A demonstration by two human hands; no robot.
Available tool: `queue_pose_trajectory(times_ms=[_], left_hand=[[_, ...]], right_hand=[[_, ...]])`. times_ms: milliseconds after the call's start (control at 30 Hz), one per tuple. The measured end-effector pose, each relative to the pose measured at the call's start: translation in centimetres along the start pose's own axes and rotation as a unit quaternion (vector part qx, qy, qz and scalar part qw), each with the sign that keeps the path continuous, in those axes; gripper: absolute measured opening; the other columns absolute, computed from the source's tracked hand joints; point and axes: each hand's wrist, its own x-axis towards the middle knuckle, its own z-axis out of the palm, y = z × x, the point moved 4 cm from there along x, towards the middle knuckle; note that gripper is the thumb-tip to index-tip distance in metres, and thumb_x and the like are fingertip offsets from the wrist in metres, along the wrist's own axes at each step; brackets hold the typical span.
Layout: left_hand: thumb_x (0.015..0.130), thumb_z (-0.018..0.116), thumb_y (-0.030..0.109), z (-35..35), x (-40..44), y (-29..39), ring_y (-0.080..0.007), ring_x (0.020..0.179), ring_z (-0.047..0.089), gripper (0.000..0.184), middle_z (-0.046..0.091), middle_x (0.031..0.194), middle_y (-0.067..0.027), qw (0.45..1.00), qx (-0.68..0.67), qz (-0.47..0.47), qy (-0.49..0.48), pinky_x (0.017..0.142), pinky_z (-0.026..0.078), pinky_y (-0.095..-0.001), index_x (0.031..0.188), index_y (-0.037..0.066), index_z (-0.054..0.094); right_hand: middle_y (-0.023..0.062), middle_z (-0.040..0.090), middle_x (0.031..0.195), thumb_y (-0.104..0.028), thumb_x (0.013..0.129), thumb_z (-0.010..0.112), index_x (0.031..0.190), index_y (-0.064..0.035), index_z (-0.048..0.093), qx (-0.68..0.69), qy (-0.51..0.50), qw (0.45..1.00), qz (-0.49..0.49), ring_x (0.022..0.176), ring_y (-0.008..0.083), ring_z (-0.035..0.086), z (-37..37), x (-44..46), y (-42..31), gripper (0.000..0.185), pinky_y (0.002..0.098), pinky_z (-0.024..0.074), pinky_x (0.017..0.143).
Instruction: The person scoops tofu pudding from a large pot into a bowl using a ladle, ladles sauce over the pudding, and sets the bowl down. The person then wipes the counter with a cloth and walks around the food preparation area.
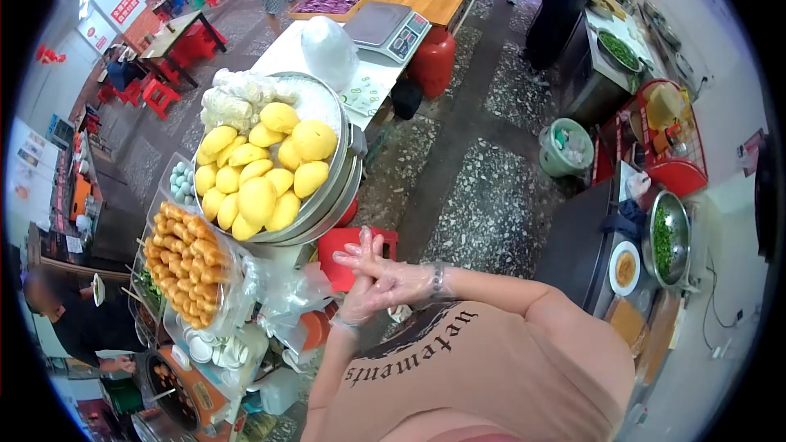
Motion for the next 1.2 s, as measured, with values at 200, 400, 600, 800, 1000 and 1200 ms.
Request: queue_pose_trajectory(times_ms=[200,400,600,800,1000,1200], left_hand=[[0.092,0.057,0.015,-3.7,7.3,-6.8,-0.0278,0.139,0.023,0.086,0.008,0.155,-0.0153,0.978,0.111,-0.092,0.149,0.110,0.028,-0.0417,0.149,0.006,-0.006],[0.094,0.053,0.011,3.0,26.3,-10.5,-0.0234,0.110,0.054,0.075,0.034,0.142,-0.0158,0.976,0.066,-0.175,0.109,0.090,0.048,-0.0355,0.150,0.012,0.003],[0.091,0.058,0.013,12.7,49.6,-10.0,-0.0180,0.105,0.056,0.076,0.029,0.144,-0.0184,0.976,0.120,-0.180,-0.005,0.083,0.050,-0.0319,0.150,0.012,0.010],[0.090,0.061,0.016,11.7,69.5,-13.6,-0.0174,0.098,0.057,0.075,0.031,0.144,-0.0169,0.968,0.164,-0.189,-0.024,0.077,0.051,-0.0322,0.149,0.012,0.015],[0.091,0.057,0.021,4.1,92.6,-17.1,-0.0203,0.093,0.058,0.059,0.042,0.132,-0.0144,0.958,0.055,-0.264,0.099,0.075,0.052,-0.0328,0.142,0.008,0.030],[0.088,0.061,0.024,2.2,117.6,-19.8,-0.0178,0.076,0.060,0.063,0.055,0.108,-0.0122,0.951,0.043,-0.273,0.138,0.066,0.054,-0.0323,0.139,0.003,0.031]], right_hand=[[0.0255,0.022,0.149,-0.043,0.085,0.063,0.144,0.0036,0.019,-0.063,0.052,0.992,0.094,0.140,0.0370,0.020,-9.7,-2.3,6.4,0.087,0.0427,0.0254,0.112],[0.0186,0.052,0.126,-0.031,0.088,0.061,0.131,-0.0057,0.044,-0.006,0.135,0.982,0.135,0.115,0.0312,0.053,-27.6,-9.4,10.8,0.053,0.0391,0.0434,0.096],[0.0114,0.056,0.123,-0.017,0.090,0.060,0.128,-0.0037,0.048,0.110,0.275,0.926,0.235,0.114,0.0199,0.054,-47.6,-18.5,11.8,0.042,0.0335,0.0430,0.098],[0.0123,0.058,0.119,-0.016,0.092,0.058,0.127,0.0005,0.048,0.122,0.286,0.906,0.286,0.110,0.0175,0.055,-63.0,-19.9,18.3,0.040,0.0315,0.0443,0.096],[0.0101,0.061,0.114,-0.012,0.092,0.058,0.126,-0.0006,0.050,0.096,0.325,0.892,0.298,0.102,0.0150,0.059,-82.6,-18.9,25.2,0.036,0.0285,0.0480,0.090],[0.0088,0.063,0.108,-0.009,0.093,0.055,0.124,-0.0006,0.053,0.034,0.451,0.836,0.311,0.101,0.0134,0.058,-103.0,-19.2,24.3,0.031,0.0258,0.0460,0.089]])
